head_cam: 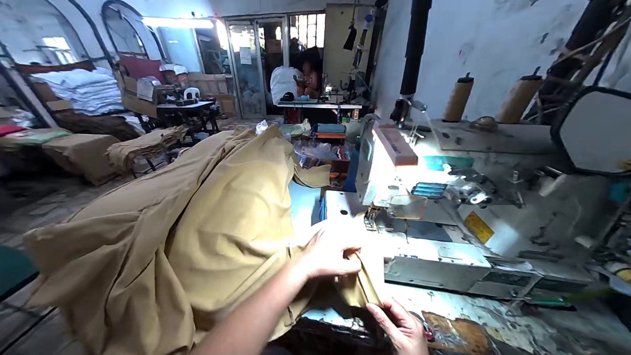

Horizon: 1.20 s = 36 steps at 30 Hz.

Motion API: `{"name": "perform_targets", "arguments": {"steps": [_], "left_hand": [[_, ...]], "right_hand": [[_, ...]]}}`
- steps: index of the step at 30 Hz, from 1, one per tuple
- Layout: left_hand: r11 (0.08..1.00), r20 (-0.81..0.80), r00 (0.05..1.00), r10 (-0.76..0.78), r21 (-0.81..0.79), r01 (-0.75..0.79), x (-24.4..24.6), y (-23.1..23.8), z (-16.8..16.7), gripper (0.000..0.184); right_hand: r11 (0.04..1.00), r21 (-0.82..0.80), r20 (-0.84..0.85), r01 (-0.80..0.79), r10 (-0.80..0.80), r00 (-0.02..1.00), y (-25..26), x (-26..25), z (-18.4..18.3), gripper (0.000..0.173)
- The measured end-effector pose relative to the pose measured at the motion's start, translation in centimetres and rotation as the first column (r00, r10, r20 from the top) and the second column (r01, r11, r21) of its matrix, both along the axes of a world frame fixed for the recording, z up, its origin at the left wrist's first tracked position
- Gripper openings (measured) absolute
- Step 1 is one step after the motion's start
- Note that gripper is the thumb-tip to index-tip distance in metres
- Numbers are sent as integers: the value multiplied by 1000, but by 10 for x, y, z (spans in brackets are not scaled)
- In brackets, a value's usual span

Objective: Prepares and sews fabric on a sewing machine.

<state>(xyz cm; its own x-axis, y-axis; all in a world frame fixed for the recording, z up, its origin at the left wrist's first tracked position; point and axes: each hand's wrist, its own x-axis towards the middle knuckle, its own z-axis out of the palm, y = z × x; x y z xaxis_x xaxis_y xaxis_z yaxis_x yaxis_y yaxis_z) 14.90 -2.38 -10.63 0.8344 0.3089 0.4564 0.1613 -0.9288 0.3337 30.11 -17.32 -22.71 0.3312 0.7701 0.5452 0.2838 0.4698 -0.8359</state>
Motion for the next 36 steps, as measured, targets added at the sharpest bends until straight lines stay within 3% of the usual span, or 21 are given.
{"name": "perform_targets", "arguments": {"steps": [2,5,10,36], "left_hand": [[995,237,968,76,43,-89,6,-4,-21,18],[992,346,933,96,47,-120,12,-4,-31,20],[998,327,944,53,26,-65,10,0,-32,21],[995,292,951,101,-4,-105,7,-6,-24,19]], "right_hand": [[1000,-26,-8,3,-4,1000,0,-1,2,4],[1000,-26,-13,-5,5,1000,1,0,0,3],[1000,-15,-16,5,-5,1000,1,1,-2,3],[1000,-24,-38,0,-1,999,3,-3,-3,1]]}}
